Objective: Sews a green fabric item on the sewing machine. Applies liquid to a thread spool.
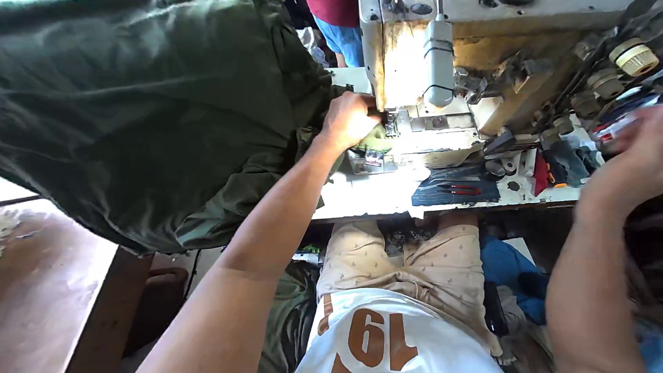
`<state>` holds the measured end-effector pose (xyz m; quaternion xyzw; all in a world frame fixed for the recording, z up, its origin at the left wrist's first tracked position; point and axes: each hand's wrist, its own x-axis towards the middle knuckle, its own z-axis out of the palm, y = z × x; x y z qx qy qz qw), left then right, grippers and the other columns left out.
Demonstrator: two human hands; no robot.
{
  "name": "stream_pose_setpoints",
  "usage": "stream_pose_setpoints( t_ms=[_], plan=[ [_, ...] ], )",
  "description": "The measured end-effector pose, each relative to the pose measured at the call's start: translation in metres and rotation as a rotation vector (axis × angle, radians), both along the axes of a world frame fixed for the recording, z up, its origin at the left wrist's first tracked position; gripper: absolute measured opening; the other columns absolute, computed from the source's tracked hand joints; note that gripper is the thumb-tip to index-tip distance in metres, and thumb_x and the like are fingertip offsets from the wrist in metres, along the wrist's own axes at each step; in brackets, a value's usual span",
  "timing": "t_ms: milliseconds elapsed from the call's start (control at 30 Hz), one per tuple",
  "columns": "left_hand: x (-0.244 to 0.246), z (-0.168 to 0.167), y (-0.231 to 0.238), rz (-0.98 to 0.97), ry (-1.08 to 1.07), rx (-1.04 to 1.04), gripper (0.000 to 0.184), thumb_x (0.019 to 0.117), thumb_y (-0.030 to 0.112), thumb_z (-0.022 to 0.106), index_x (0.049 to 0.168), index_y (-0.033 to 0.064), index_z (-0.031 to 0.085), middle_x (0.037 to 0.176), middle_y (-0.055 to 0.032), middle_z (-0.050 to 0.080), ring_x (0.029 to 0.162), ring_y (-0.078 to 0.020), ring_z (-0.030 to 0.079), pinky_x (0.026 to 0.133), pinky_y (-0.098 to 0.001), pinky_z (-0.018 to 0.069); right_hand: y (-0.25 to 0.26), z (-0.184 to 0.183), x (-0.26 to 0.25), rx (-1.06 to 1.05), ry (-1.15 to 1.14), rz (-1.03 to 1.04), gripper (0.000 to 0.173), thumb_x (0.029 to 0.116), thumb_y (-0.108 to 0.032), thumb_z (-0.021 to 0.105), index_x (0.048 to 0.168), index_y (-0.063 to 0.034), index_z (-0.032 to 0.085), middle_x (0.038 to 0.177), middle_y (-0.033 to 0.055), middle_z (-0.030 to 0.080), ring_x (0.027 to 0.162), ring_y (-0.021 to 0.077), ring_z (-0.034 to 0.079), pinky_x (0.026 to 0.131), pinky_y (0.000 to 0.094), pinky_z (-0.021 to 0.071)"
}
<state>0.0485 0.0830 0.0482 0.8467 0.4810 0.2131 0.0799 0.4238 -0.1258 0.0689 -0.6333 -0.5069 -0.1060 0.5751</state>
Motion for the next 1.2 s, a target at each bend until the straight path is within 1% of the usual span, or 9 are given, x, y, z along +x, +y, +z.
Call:
stream_pose_setpoints(
  t_ms=[100,200,300,467,567,800,967,1100,1200],
  plan=[
    [-0.001,-0.001,0.011,-0.018,-0.026,-0.005,0.025,0.0909,0.038,0.071,0.103,0.0175,0.077,0.108,-0.0090,0.075,0.108,-0.0307,0.070,0.091,-0.0625,0.0525,-0.014,-0.064,-0.048,-0.260,-0.212,0.207,0.030,0.1050,-0.023,0.057,0.111,0.0020,0.071,0.104,0.0164,0.070,0.096,0.0242,0.068,0.085,0.0432,0.0583],
    [0.000,0.000,0.021,-0.028,0.005,0.022,0.026,0.0887,0.037,0.071,0.100,0.0138,0.075,0.108,-0.0127,0.074,0.108,-0.0342,0.069,0.089,-0.0635,0.0521,-0.002,-0.118,-0.072,-0.392,-0.312,0.348,0.024,0.1001,-0.029,0.066,0.113,-0.0120,0.078,0.114,0.0077,0.071,0.113,0.0260,0.063,0.099,0.0472,0.0514],
    [0.002,0.001,0.033,0.008,0.019,0.075,0.028,0.0897,0.031,0.068,0.101,0.0060,0.072,0.108,-0.0197,0.072,0.109,-0.0407,0.068,0.090,-0.0660,0.0506,0.007,-0.139,-0.083,-0.480,-0.403,0.353,0.027,0.1014,-0.037,0.063,0.118,-0.0216,0.078,0.121,0.0003,0.071,0.120,0.0251,0.059,0.101,0.0523,0.0441],
    [0.019,0.020,0.048,0.180,0.011,-0.018,0.038,0.0967,0.026,0.062,0.119,-0.0057,0.064,0.122,-0.0308,0.064,0.121,-0.0483,0.060,0.099,-0.0687,0.0432,0.012,-0.136,-0.083,-0.529,-0.465,0.345,0.024,0.1025,-0.036,0.062,0.115,-0.0246,0.079,0.118,-0.0037,0.071,0.116,0.0223,0.060,0.098,0.0521,0.0424],
    [0.023,0.023,0.053,0.219,0.038,-0.013,0.041,0.0953,0.027,0.065,0.115,-0.0089,0.065,0.117,-0.0325,0.066,0.117,-0.0500,0.062,0.097,-0.0678,0.0452,0.013,-0.133,-0.081,-0.579,-0.492,0.364,0.025,0.1030,-0.036,0.060,0.117,-0.0243,0.078,0.120,-0.0035,0.070,0.117,0.0232,0.059,0.098,0.0536,0.0421],
    [-0.005,0.039,0.039,0.329,0.182,0.094,0.020,0.0927,0.019,0.061,0.109,0.0113,0.071,0.111,-0.0249,0.070,0.107,-0.0494,0.066,0.085,-0.0723,0.0486,0.014,-0.135,-0.074,-0.504,-0.544,0.391,0.023,0.1062,-0.023,0.055,0.113,-0.0201,0.076,0.119,-0.0022,0.071,0.116,0.0228,0.061,0.097,0.0517,0.0437],
    [-0.066,0.051,-0.022,0.371,0.211,0.008,0.030,0.0883,0.019,0.071,0.118,0.0217,0.074,0.113,-0.0197,0.072,0.108,-0.0482,0.065,0.086,-0.0757,0.0467,0.007,-0.122,-0.071,-0.315,-0.413,0.363,0.022,0.1079,-0.017,0.052,0.113,-0.0102,0.073,0.112,0.0061,0.073,0.107,0.0233,0.067,0.100,0.0506,0.0473],
    [-0.090,0.034,-0.072,0.350,0.161,-0.022,0.031,0.0874,0.024,0.076,0.118,0.0278,0.074,0.104,-0.0138,0.075,0.098,-0.0422,0.070,0.080,-0.0716,0.0502,0.006,-0.105,-0.080,-0.258,-0.333,0.352,0.025,0.1080,-0.017,0.052,0.119,-0.0057,0.071,0.098,0.0110,0.072,0.085,0.0233,0.069,0.079,0.0440,0.0569],
    [-0.095,0.016,-0.096,0.297,0.015,0.047,0.034,0.0877,0.025,0.078,0.121,0.0260,0.074,0.109,-0.0071,0.075,0.099,-0.0332,0.071,0.082,-0.0657,0.0539,0.010,-0.082,-0.108,-0.347,-0.319,0.452,0.029,0.1056,-0.024,0.057,0.126,-0.0056,0.067,0.104,0.0112,0.069,0.087,0.0199,0.069,0.076,0.0401,0.0593]
  ],
)
